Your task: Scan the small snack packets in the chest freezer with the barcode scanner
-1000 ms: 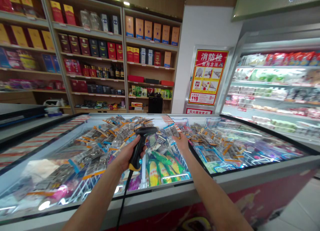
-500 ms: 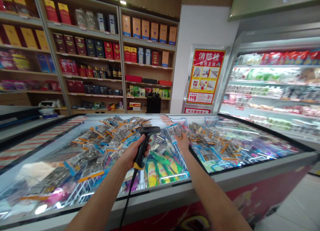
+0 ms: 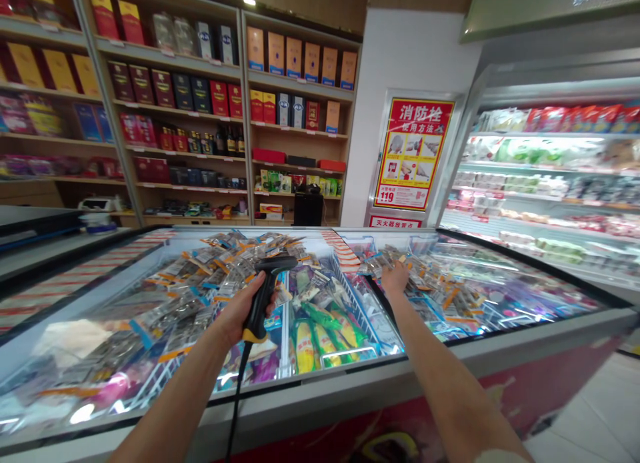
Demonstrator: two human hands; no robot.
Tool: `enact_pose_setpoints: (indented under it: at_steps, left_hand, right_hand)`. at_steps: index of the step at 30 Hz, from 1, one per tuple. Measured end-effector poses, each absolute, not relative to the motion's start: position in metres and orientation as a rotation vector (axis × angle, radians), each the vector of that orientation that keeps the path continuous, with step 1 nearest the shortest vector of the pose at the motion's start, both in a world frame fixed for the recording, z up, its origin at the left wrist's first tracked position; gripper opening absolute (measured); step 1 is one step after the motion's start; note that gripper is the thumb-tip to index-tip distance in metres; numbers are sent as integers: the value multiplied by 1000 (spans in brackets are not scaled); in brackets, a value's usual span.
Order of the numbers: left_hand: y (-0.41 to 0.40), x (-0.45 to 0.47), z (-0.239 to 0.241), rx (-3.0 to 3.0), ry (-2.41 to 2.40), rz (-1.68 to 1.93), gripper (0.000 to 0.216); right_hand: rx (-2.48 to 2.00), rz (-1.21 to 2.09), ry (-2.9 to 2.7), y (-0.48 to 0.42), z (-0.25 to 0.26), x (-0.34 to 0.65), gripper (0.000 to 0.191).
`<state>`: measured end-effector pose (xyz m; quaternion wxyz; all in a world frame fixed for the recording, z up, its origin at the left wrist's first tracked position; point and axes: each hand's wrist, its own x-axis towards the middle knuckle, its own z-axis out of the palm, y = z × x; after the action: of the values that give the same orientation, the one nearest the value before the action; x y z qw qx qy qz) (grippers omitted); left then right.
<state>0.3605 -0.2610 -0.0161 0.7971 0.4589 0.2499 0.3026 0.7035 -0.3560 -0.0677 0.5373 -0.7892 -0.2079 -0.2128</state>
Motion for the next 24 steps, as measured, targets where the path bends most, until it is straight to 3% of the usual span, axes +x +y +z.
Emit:
enact_pose_setpoints:
  at_steps: [5, 11, 18, 24]
  left_hand:
    - [-252, 341, -21, 968, 541, 674, 27]
    - [-251, 324, -20, 947, 572, 701, 27]
    - [-251, 315, -21, 946, 637, 750, 26]
    - [-250, 316, -24, 944, 627, 745, 26]
  right_hand:
    - [-2020, -555, -691, -338, -59, 654, 33]
    - [-1975, -130, -1437, -290, -58, 548, 35]
    - [-2148, 4, -1515, -269, -53, 490, 71]
    - [-1996, 75, -1900, -262, -57, 500, 40]
